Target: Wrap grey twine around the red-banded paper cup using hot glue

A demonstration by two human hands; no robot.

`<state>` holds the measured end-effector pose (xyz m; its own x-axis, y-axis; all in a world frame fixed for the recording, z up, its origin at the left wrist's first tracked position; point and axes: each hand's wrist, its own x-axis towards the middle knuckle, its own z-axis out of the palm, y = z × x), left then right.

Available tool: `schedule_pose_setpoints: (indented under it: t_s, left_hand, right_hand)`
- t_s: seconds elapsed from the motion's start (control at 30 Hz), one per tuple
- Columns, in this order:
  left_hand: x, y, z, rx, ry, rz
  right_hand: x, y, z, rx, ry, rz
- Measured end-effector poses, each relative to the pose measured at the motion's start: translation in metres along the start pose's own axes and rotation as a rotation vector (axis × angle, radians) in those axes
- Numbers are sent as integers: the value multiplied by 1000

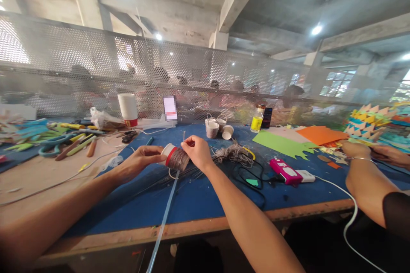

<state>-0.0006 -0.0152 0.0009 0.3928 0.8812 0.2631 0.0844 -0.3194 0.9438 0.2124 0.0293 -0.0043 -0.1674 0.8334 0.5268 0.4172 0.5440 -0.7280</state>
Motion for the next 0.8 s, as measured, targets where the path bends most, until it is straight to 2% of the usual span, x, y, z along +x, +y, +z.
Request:
schedule_pose_setpoints:
  t_s: [0.5, 0.8]
  left_hand:
    - [0, -4, -1, -23, 7, -12]
    - [5, -6, -9, -172, 182, -19]
  right_hand:
    - [-1, 0, 1, 3, -19, -1]
    - [0, -2, -3, 97, -56, -26]
